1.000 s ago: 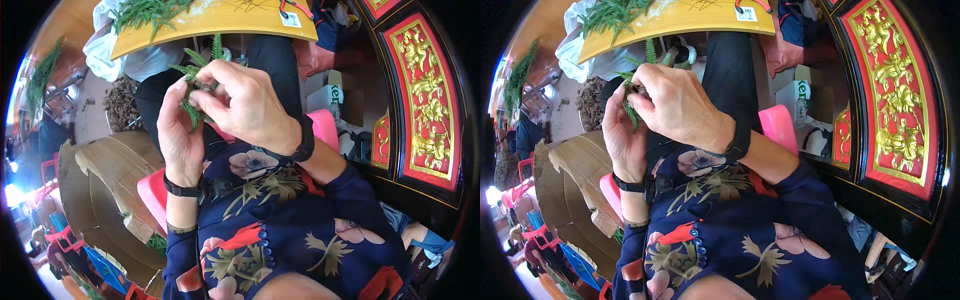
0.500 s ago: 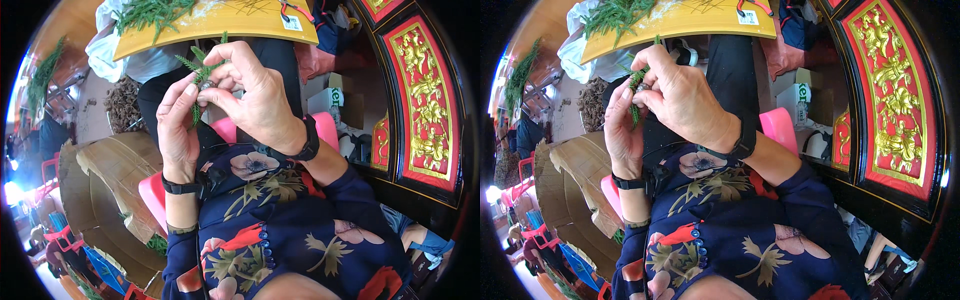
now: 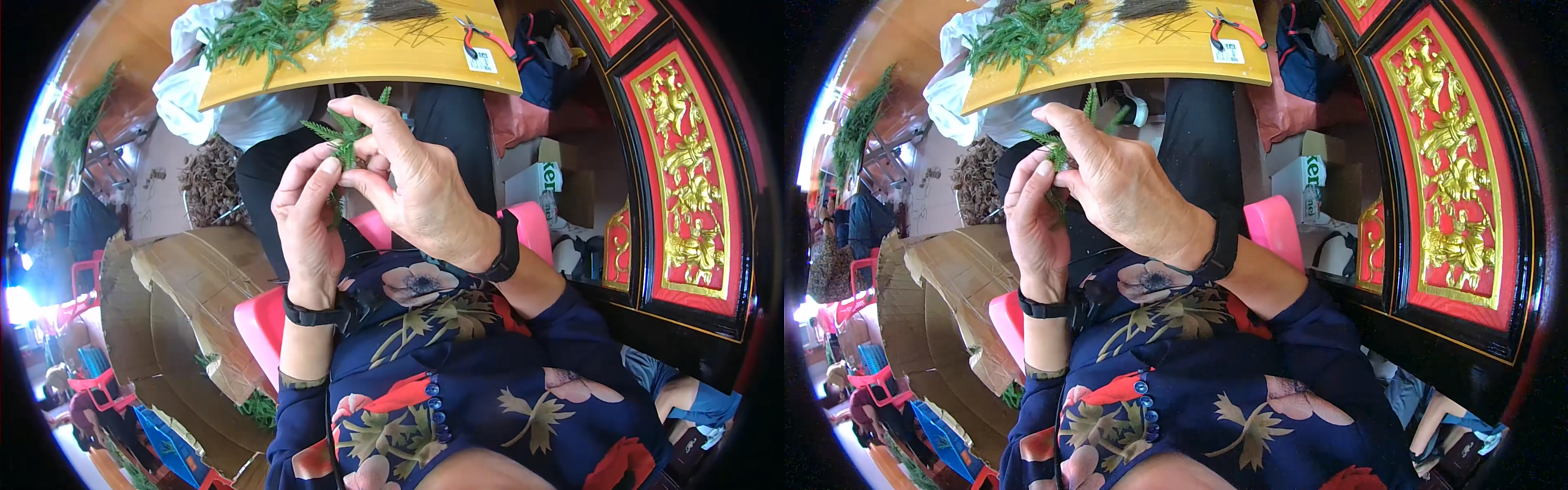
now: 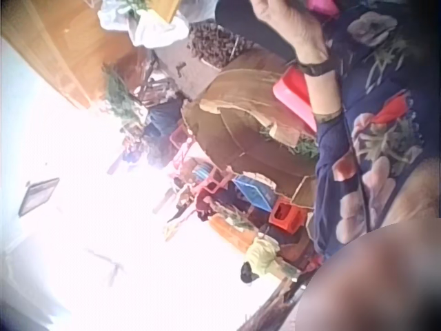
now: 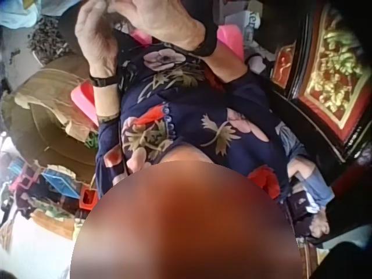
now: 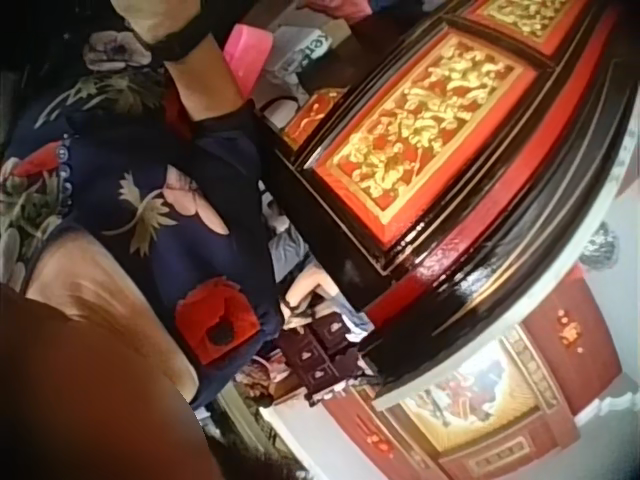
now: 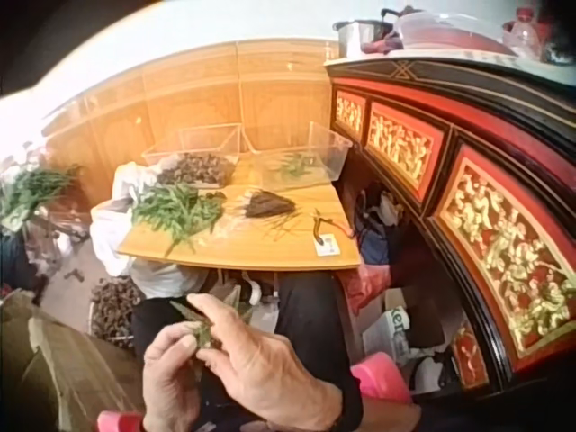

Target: Opening seed pods and trimming green sprigs using pliers.

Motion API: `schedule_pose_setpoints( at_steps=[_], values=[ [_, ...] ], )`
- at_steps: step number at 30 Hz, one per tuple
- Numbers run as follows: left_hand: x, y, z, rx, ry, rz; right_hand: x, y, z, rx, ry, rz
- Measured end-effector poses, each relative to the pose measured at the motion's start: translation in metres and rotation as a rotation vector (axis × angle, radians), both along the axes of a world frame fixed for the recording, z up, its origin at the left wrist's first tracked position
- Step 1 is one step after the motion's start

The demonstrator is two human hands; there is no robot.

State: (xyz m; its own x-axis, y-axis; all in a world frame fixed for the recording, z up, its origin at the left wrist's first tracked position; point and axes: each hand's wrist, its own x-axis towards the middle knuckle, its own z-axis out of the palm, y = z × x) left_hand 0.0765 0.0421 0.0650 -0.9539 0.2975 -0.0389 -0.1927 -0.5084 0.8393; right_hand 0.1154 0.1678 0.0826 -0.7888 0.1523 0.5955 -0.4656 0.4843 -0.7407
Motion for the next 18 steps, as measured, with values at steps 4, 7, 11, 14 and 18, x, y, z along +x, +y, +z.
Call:
schedule_pose_setpoints(
  at_steps=[4, 7, 11, 14, 18],
  values=[
    [0.002, 0.002, -0.005, -0.155, 0.208, 0.094, 0.000, -0.003, -0.003, -0.037, -0.010, -0.012],
    [0.003, 0.004, -0.005, -0.290, 0.362, 0.174, 0.001, -0.004, -0.007, -0.053, -0.016, -0.016],
    [0.004, 0.007, 0.000, -0.502, 0.501, 0.333, -0.001, -0.005, -0.010, -0.063, -0.015, -0.005],
    [0.004, 0.007, -0.001, -0.489, 0.540, 0.355, -0.002, -0.002, -0.006, -0.079, 0.003, 0.012],
    [-0.003, -0.002, -0.006, -0.352, 0.428, 0.277, -0.002, 0.024, 0.017, 0.026, -0.452, 0.169]
  ],
)
